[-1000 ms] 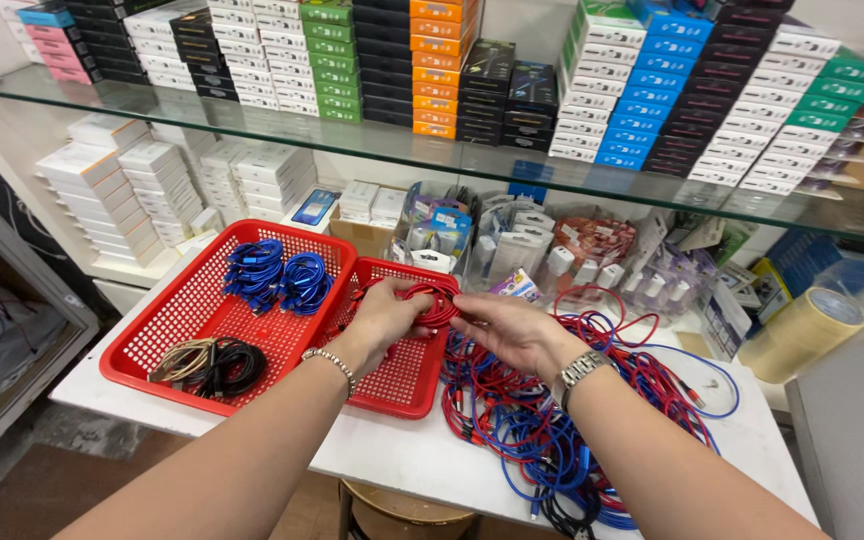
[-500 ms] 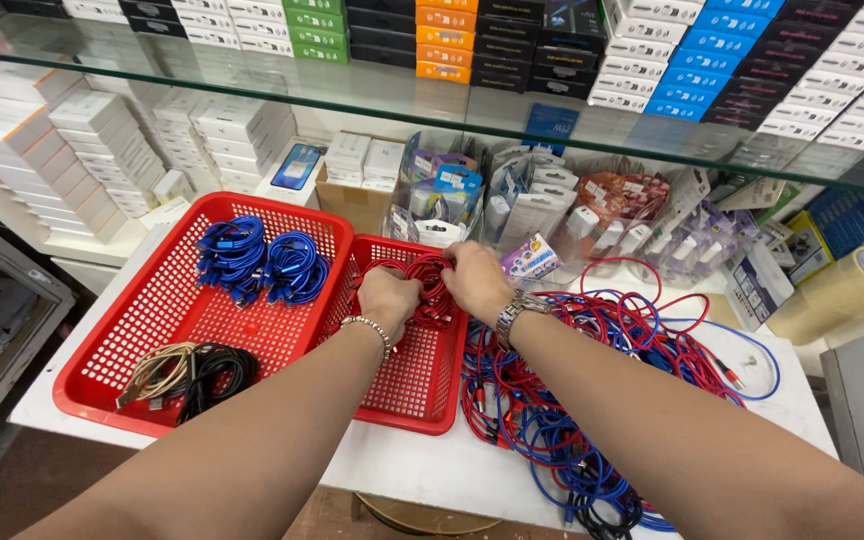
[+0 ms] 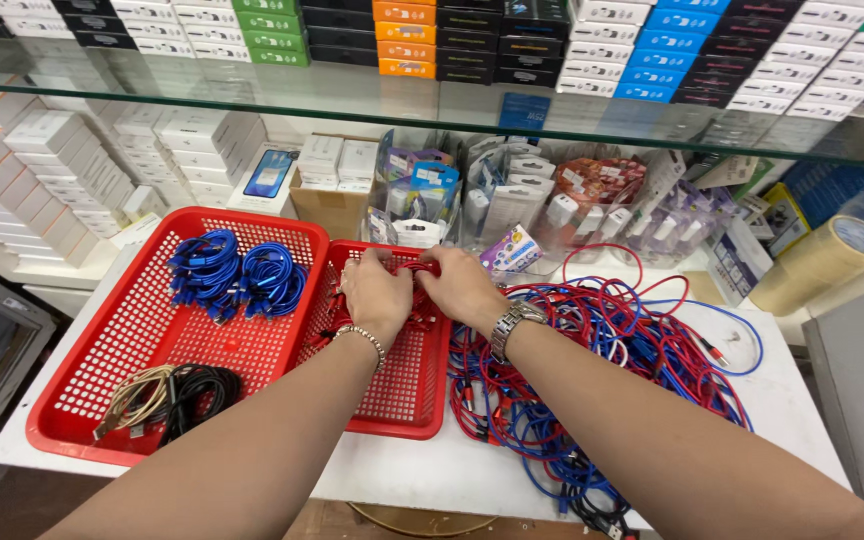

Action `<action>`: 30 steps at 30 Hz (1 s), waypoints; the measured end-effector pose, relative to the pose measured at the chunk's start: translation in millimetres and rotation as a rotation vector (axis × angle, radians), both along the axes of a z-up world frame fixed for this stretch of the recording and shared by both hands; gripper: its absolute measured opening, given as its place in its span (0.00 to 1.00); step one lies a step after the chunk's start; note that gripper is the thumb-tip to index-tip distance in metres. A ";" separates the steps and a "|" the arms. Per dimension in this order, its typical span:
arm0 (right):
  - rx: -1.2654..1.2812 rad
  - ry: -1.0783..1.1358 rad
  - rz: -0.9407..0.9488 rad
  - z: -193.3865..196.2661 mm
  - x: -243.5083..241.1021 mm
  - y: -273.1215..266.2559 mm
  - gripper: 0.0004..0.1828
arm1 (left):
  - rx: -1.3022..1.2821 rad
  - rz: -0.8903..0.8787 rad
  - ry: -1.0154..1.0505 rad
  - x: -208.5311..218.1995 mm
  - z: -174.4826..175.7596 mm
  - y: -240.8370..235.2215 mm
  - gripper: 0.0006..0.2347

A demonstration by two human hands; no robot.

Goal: The person sorts a pile of tangled USB cables on a table by color. They pick up individual cables, untangle them, coil them, and place them into red plastic baskets. The cables are red, blue, and black.

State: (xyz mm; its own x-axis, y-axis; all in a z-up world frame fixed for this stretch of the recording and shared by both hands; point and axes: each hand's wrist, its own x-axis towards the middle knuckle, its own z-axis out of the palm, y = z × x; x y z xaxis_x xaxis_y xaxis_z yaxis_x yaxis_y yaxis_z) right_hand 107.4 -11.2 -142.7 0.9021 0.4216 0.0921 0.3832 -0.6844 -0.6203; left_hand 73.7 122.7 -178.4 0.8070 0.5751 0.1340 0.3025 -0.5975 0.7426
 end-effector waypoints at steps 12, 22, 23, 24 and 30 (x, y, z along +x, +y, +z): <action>0.090 -0.030 -0.280 11.5 -13.5 -191.4 0.17 | -0.263 -0.351 -0.228 13.2 58.3 -138.0 0.08; -0.394 0.149 -0.133 4.3 -61.7 -269.7 0.14 | -0.339 -0.448 -0.011 -4.7 49.1 -193.3 0.09; -0.422 0.148 -0.137 8.3 -59.0 -270.5 0.15 | -0.315 -0.442 0.033 -4.9 43.3 -193.1 0.09; -0.401 0.088 -0.130 12.3 -55.5 -270.5 0.14 | -0.292 -0.436 0.078 -5.6 36.7 -190.6 0.09; 0.092 0.634 -0.271 5.3 -63.2 -246.2 0.15 | 0.008 -0.557 0.540 -15.8 -8.6 -182.8 0.16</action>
